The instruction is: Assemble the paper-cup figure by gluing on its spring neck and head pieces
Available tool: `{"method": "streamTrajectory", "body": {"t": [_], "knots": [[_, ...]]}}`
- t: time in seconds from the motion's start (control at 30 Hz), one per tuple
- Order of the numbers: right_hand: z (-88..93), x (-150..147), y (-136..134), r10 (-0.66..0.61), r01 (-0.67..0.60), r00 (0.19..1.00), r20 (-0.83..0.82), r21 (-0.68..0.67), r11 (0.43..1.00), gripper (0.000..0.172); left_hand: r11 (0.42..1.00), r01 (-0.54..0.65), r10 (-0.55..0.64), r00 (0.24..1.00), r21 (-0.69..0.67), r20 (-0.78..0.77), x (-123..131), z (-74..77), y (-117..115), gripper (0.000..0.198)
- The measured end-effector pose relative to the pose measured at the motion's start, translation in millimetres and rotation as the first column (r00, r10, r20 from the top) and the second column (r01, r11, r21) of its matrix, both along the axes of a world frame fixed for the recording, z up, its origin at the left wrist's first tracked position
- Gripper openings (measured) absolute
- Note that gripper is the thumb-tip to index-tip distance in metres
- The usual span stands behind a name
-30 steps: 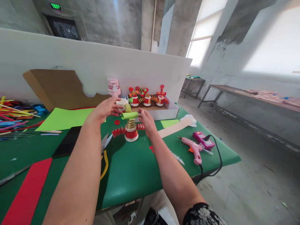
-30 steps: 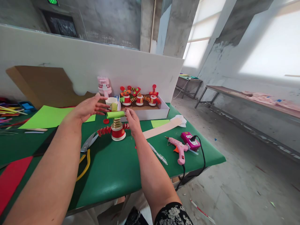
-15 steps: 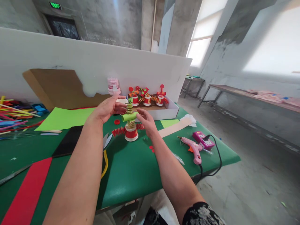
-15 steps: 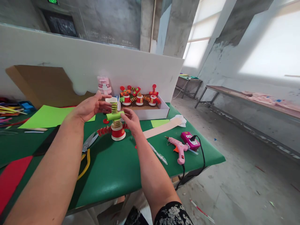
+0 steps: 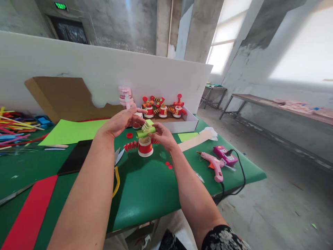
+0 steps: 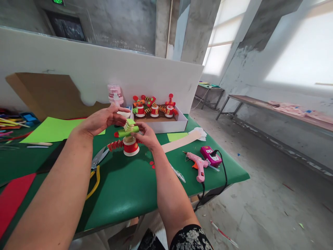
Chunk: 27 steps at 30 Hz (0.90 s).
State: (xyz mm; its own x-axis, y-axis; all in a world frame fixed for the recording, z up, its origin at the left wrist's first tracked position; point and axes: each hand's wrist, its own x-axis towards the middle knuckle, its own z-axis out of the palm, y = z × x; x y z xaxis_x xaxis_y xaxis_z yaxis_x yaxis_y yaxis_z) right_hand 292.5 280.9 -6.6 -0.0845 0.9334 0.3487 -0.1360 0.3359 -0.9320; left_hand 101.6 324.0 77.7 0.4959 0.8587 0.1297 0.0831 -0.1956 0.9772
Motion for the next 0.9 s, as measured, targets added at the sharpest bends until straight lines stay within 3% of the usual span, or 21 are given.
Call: {"method": "streamTrajectory", "body": {"t": [0.43,0.57,0.9], "knots": [[-3.2,-3.7,1.7,-0.045,0.044,0.998,-0.053,-0.007,0.999,0.040,0.980,0.105,-0.091,0.992,0.169,-0.090,-1.1,-1.0,-4.6,0.057],[-2.2,-3.9,-0.8,-0.035,0.034,0.998,-0.056,-0.012,0.999,0.038,0.964,0.145,-0.120,0.985,0.223,-0.122,-1.4,-2.3,-3.3,0.049],[-5.8,-6.4,2.8,-0.062,0.063,0.998,-0.013,0.022,0.998,0.037,0.971,0.127,-0.102,0.986,0.202,-0.131,-0.4,-3.4,-3.5,0.044]]}}
